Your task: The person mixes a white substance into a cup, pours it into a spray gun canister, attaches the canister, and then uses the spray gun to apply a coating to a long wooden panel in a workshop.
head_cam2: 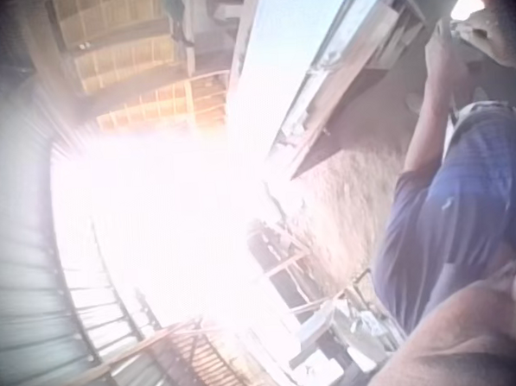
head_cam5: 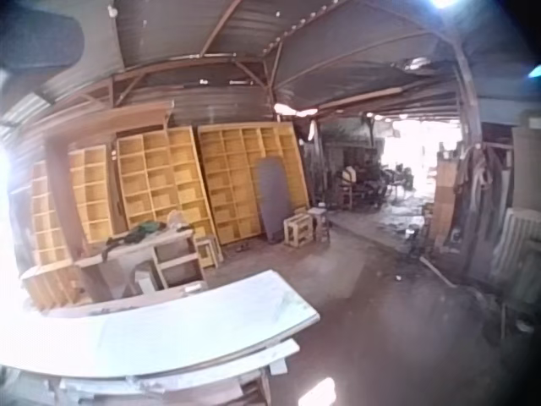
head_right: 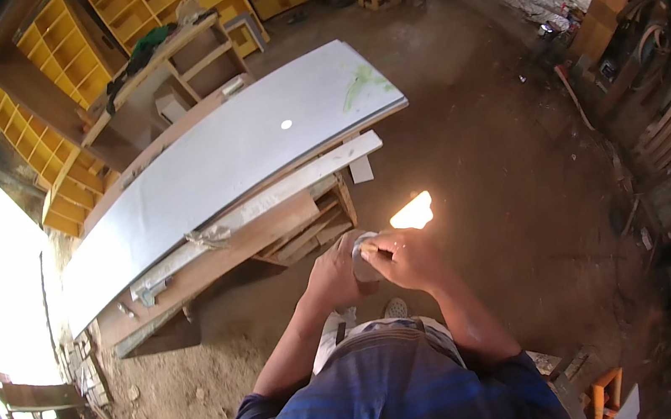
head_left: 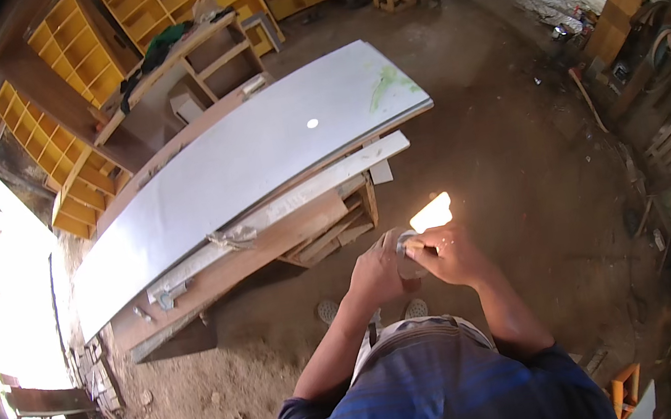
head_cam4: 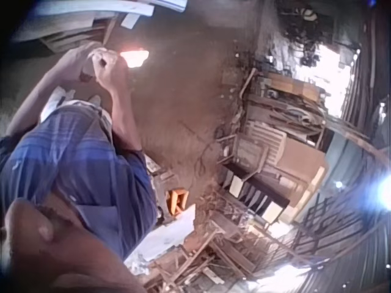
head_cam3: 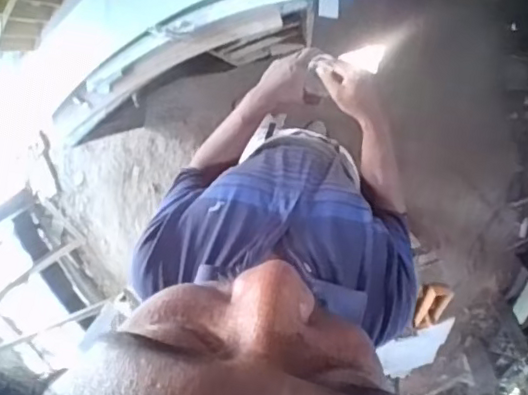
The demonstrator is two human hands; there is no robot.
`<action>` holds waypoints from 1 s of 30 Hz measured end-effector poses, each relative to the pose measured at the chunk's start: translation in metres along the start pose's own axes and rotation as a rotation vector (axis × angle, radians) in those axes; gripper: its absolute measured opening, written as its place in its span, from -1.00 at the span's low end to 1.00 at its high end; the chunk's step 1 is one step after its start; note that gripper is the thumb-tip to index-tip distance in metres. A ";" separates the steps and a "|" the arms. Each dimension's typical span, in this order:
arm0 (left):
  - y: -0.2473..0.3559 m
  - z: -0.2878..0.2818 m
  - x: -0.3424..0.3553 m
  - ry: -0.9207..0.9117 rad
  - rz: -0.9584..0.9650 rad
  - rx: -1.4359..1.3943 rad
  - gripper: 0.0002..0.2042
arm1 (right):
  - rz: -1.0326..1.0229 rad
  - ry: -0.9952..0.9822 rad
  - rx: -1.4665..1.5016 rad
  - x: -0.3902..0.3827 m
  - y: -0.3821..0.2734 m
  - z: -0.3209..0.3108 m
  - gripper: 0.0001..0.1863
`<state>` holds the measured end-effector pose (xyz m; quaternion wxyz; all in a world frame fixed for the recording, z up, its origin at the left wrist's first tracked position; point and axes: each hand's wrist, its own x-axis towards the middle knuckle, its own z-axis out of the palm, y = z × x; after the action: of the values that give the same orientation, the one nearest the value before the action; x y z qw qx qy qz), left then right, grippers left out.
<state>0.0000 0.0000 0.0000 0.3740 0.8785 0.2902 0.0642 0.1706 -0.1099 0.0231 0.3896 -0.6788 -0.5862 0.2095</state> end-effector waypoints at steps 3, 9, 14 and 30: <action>0.007 0.001 0.000 0.018 -0.024 -0.004 -0.09 | -0.084 0.135 0.091 0.003 -0.003 -0.001 -0.84; -0.005 -0.005 -0.002 0.066 0.045 0.028 -0.17 | -0.080 0.072 0.001 0.007 0.004 0.008 -0.83; -0.004 -0.002 0.002 0.081 0.056 0.007 -0.18 | -0.053 0.135 0.059 0.012 0.004 0.008 -0.84; -0.008 -0.002 0.004 0.055 0.046 0.014 -0.13 | -0.087 0.079 -0.046 0.009 0.004 0.003 -0.82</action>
<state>-0.0005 0.0078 -0.0044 0.3580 0.8855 0.2806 0.0946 0.1729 -0.1003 0.0197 0.4054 -0.6692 -0.6040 0.1517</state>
